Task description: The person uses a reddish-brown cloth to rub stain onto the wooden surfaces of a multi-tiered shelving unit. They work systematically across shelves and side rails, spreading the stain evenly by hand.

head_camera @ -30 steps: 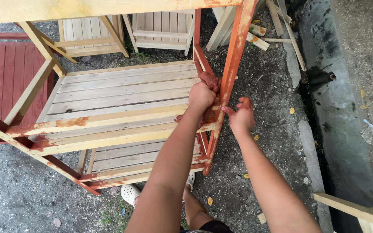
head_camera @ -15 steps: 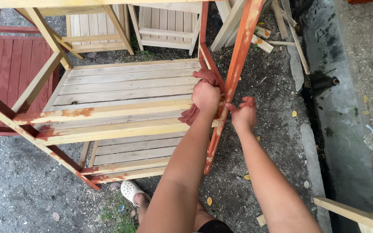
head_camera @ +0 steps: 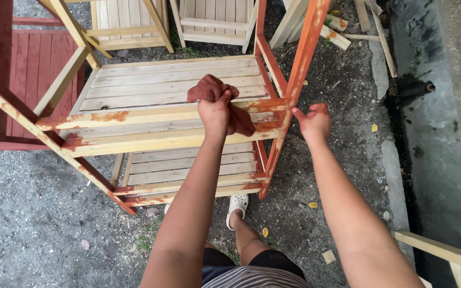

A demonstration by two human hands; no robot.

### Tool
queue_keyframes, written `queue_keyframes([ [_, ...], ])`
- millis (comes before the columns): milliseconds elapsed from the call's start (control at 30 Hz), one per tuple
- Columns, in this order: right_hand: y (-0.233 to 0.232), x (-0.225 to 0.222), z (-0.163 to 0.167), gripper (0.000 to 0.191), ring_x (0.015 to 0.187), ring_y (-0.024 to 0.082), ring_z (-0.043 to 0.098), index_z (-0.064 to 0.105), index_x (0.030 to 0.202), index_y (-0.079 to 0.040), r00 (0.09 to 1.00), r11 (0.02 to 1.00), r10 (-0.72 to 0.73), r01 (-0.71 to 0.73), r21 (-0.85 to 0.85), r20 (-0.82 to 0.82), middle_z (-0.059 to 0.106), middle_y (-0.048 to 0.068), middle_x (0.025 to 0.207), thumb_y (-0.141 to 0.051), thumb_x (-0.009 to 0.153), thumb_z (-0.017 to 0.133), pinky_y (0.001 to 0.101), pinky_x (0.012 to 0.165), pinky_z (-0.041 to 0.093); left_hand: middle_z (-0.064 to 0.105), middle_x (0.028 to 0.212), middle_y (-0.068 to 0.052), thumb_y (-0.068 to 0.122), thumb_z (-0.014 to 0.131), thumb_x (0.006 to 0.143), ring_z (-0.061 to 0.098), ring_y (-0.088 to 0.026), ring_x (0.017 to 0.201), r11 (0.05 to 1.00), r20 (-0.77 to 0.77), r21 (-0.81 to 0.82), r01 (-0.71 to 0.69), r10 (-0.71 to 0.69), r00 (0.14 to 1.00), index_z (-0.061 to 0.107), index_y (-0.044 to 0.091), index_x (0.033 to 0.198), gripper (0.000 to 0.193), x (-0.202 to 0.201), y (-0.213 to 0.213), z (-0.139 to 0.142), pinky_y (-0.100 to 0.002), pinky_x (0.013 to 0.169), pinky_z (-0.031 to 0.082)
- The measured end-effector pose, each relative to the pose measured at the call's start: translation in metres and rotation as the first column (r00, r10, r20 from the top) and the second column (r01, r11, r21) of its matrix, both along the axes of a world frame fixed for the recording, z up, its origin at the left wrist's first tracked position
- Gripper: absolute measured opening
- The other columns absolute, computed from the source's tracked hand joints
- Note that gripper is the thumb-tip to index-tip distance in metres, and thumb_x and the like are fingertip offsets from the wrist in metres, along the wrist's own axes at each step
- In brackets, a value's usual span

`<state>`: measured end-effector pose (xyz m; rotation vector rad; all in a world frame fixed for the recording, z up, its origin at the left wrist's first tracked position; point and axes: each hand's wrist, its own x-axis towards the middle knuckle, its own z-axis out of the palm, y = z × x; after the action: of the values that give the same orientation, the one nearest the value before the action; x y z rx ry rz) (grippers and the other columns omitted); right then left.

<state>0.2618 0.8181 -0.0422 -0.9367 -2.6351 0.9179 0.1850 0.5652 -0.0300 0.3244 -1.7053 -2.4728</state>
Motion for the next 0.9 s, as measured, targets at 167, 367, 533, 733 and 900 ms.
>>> queue_keyframes([
  [167, -0.009, 0.006, 0.004, 0.046, 0.068, 0.019, 0.06, 0.066, 0.097, -0.004, 0.986, 0.907, 0.13, -0.075, -0.414, 0.105, 0.067, 0.006, 0.079, -0.047, 0.09, 0.081, 0.0361, 0.061, 0.049, 0.071, 0.105, -0.013, -0.011, 0.062, 0.08, 0.068, -0.02, 0.095, 0.998, 0.096, -0.061, -0.013, 0.019, 0.995, 0.065, -0.009, 0.109, 0.03, 0.013, -0.024, 0.007, -0.03, 0.087, 0.054],
  [367, -0.073, 0.024, 0.03, 0.064, 0.079, 0.016, 0.068, 0.056, 0.138, -0.022, 0.799, 0.654, 0.58, -0.341, -0.676, 0.158, 0.068, 0.004, 0.115, -0.04, 0.081, 0.08, 0.0297, 0.066, 0.057, 0.065, 0.114, -0.016, -0.014, 0.052, 0.075, 0.067, -0.027, 0.11, 0.948, -0.039, 0.285, 0.144, -0.139, 0.99, 0.054, -0.01, 0.12, 0.045, 0.038, -0.032, 0.019, -0.033, 0.094, 0.054],
  [533, -0.143, 0.026, 0.037, 0.077, 0.1, 0.018, 0.072, 0.046, 0.143, -0.021, 0.768, 0.367, 0.641, -0.299, -0.881, 0.006, 0.059, 0.0, 0.134, -0.027, 0.075, 0.083, 0.0368, 0.073, 0.064, 0.064, 0.121, -0.017, -0.012, 0.052, 0.075, 0.062, -0.025, 0.114, 0.873, -0.089, 0.37, 0.318, -0.308, 0.947, 0.052, -0.01, 0.122, 0.047, 0.061, -0.051, 0.037, -0.033, 0.095, 0.051],
  [733, -0.198, 0.02, 0.016, 0.049, 0.099, 0.021, 0.074, 0.069, 0.122, -0.003, 0.734, 0.363, 0.679, -0.372, -0.854, -0.031, 0.077, 0.007, 0.107, -0.012, 0.076, 0.085, 0.0349, 0.08, 0.063, 0.07, 0.114, -0.013, 0.016, 0.076, 0.087, 0.068, -0.02, 0.105, 0.917, -0.103, 0.095, 0.388, -0.379, 0.92, 0.065, -0.007, 0.122, 0.044, 0.086, -0.131, 0.054, -0.031, 0.091, 0.056],
  [900, -0.244, 0.016, 0.01, 0.047, 0.094, 0.021, 0.072, 0.07, 0.121, 0.002, 0.778, 0.288, 0.609, -0.4, -0.87, -0.156, 0.076, 0.011, 0.103, -0.006, 0.078, 0.086, 0.036, 0.087, 0.058, 0.075, 0.097, -0.01, 0.033, 0.084, 0.083, 0.071, -0.02, 0.085, 0.975, 0.368, -0.012, 0.223, -0.203, 0.907, 0.074, -0.003, 0.109, 0.045, 0.103, -0.228, 0.027, -0.036, 0.071, 0.058],
])
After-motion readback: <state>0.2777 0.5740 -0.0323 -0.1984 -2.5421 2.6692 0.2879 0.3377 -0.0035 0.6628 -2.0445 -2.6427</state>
